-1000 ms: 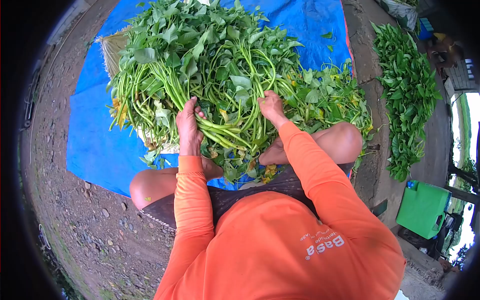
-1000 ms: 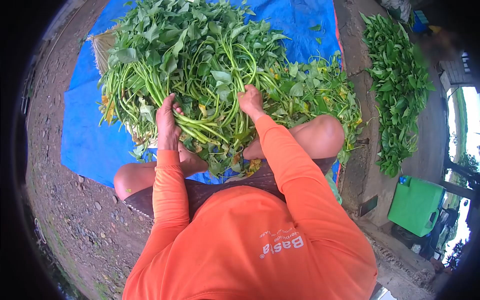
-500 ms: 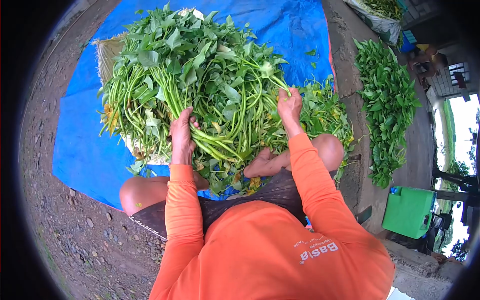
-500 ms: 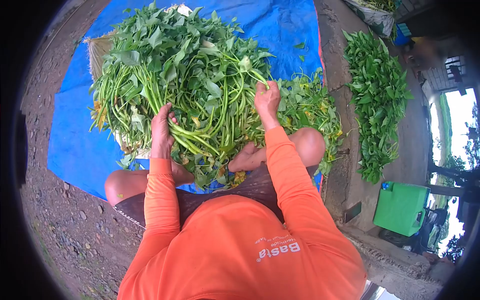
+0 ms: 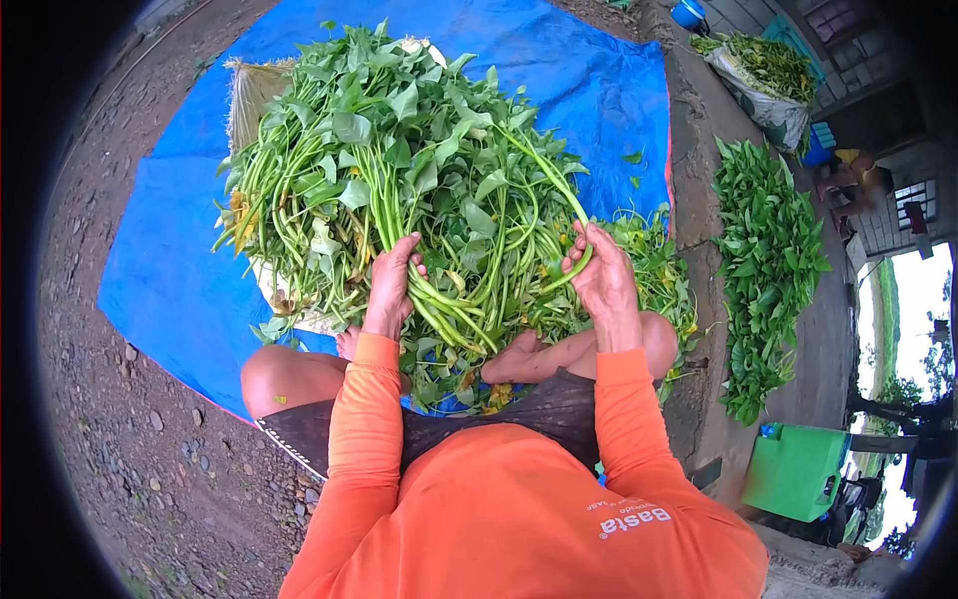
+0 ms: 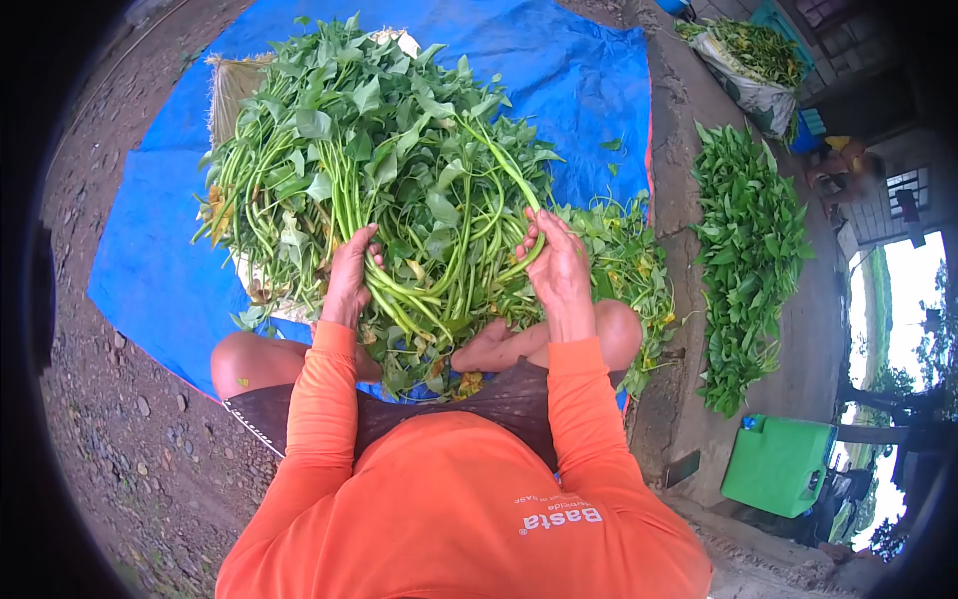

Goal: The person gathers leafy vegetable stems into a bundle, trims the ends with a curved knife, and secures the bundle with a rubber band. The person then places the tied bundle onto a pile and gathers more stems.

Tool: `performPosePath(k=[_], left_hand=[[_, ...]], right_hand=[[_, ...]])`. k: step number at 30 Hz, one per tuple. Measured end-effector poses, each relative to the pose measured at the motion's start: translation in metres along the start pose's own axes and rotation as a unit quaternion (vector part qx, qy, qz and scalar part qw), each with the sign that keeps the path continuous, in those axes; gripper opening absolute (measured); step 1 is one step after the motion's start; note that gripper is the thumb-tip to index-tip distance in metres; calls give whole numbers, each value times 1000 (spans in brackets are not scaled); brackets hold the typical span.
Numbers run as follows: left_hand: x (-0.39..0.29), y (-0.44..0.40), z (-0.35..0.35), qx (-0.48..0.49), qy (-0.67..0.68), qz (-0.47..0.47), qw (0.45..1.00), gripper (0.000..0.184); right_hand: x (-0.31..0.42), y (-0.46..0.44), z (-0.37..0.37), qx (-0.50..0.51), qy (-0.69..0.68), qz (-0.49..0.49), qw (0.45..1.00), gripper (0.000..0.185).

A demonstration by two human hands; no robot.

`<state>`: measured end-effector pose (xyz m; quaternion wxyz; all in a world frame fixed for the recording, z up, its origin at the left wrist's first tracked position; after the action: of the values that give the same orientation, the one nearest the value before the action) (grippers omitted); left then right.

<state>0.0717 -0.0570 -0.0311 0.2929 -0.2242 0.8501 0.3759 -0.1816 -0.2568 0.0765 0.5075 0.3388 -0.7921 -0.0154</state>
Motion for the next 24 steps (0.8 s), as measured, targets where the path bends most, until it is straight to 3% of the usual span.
performPosePath(k=[5,10,13,15,17,20,24], left_hand=[[3,3,-16,10,11,16,1000,23],[17,0,-19,42,46,31,998,24],[31,-4,-21,82,86,55,991,27],[51,-11,-16,110,158,84,978,28],[70,-17,-1,138,201,109,964,27],[83,-14,14,110,161,134,972,27],[94,-24,24,62,36,135,988,50]], right_hand=[[19,23,-21,35,11,84,996,37],[24,21,-46,-7,162,205,965,32],[-22,10,-63,10,264,196,944,29],[-75,0,-52,93,303,-57,947,30],[-109,10,-51,49,353,-185,916,24],[-139,3,-32,64,332,-267,902,24],[-164,2,-23,76,308,-334,887,23]])
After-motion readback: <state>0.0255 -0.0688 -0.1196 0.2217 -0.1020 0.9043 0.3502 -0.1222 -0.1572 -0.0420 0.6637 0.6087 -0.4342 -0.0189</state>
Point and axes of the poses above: each hand's wrist, its own y-axis away from the middle knuckle, its own z-axis out of the back of the hand, x = y × z, the point moved 2 cm from there along -y, towards the middle knuckle, and after that the axes turned 3 degrees about -z, right-handed, at the moved point
